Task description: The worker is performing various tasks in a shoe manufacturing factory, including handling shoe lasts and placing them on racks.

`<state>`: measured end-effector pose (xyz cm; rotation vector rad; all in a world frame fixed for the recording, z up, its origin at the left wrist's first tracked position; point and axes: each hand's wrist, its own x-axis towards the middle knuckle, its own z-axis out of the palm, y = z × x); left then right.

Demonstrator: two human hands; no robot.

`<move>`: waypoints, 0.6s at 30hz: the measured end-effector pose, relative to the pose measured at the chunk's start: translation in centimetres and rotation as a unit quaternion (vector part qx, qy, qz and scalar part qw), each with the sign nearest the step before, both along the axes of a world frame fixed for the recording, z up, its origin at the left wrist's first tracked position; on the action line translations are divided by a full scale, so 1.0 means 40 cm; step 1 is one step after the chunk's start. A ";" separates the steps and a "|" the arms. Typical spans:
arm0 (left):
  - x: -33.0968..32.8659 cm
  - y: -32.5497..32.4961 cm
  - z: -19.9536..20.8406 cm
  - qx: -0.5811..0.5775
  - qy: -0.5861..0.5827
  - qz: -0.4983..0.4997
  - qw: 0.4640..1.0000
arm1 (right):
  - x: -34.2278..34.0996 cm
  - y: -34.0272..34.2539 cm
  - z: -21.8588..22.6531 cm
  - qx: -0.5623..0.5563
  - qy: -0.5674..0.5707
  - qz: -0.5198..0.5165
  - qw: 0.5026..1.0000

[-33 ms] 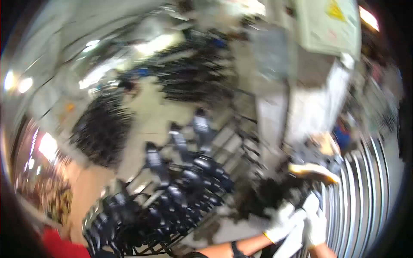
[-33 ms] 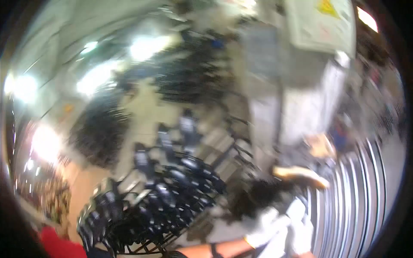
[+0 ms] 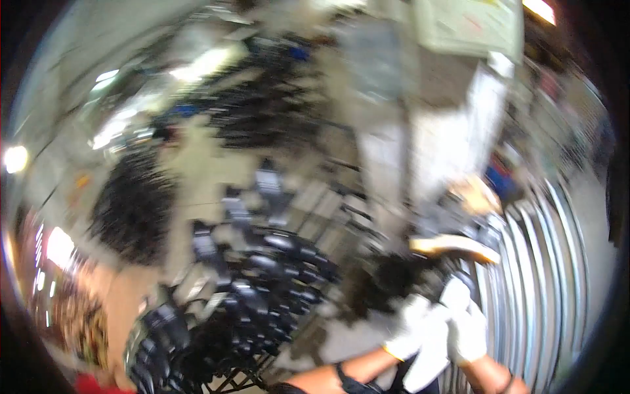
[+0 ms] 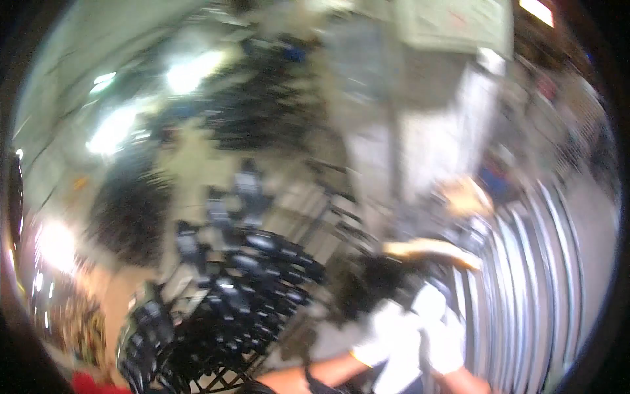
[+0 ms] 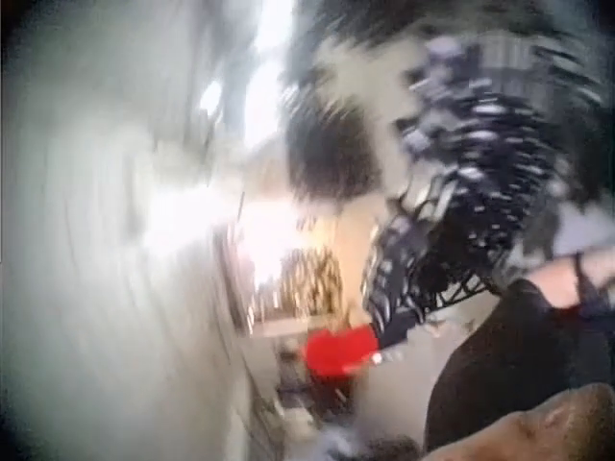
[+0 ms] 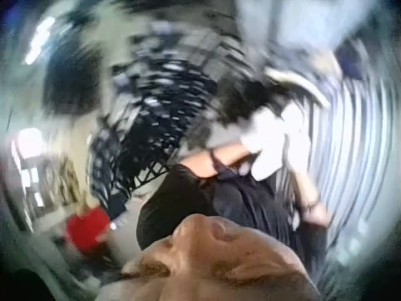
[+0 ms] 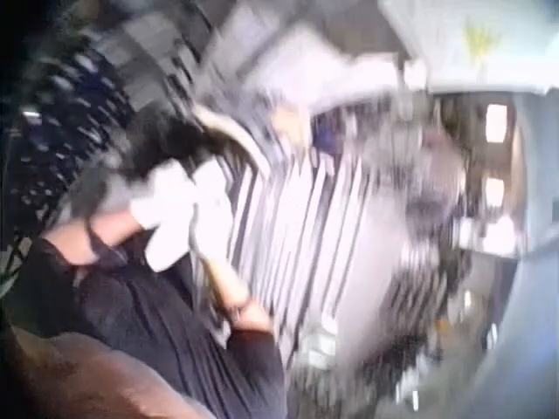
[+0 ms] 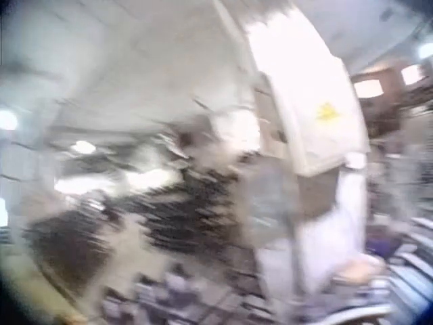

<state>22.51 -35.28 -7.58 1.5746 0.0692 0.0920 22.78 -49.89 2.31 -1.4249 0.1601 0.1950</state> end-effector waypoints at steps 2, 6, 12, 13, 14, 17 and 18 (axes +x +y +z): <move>-0.026 0.073 0.167 0.015 0.142 -0.006 0.990 | 0.022 0.008 0.017 -0.325 -0.138 0.140 0.925; -0.012 0.035 0.173 -0.116 0.134 0.006 0.984 | 0.024 0.005 -0.001 -0.108 0.097 0.003 0.989; -0.021 0.065 0.162 -0.084 0.080 -0.027 0.993 | -0.028 0.033 -0.039 0.012 0.049 -0.057 0.997; -0.027 0.052 0.183 -0.114 0.068 -0.033 0.991 | -0.037 0.013 -0.056 -0.105 0.023 -0.056 0.993; -0.027 0.067 0.125 0.000 0.004 -0.033 0.999 | -0.036 0.025 -0.074 -0.203 -0.011 -0.041 0.978; -0.022 0.014 0.125 0.034 -0.107 0.026 0.993 | -0.039 0.030 -0.032 0.052 -0.024 -0.109 0.992; -0.016 -0.001 0.140 -0.037 -0.136 0.050 0.989 | -0.043 0.027 -0.043 0.066 -0.072 -0.136 0.986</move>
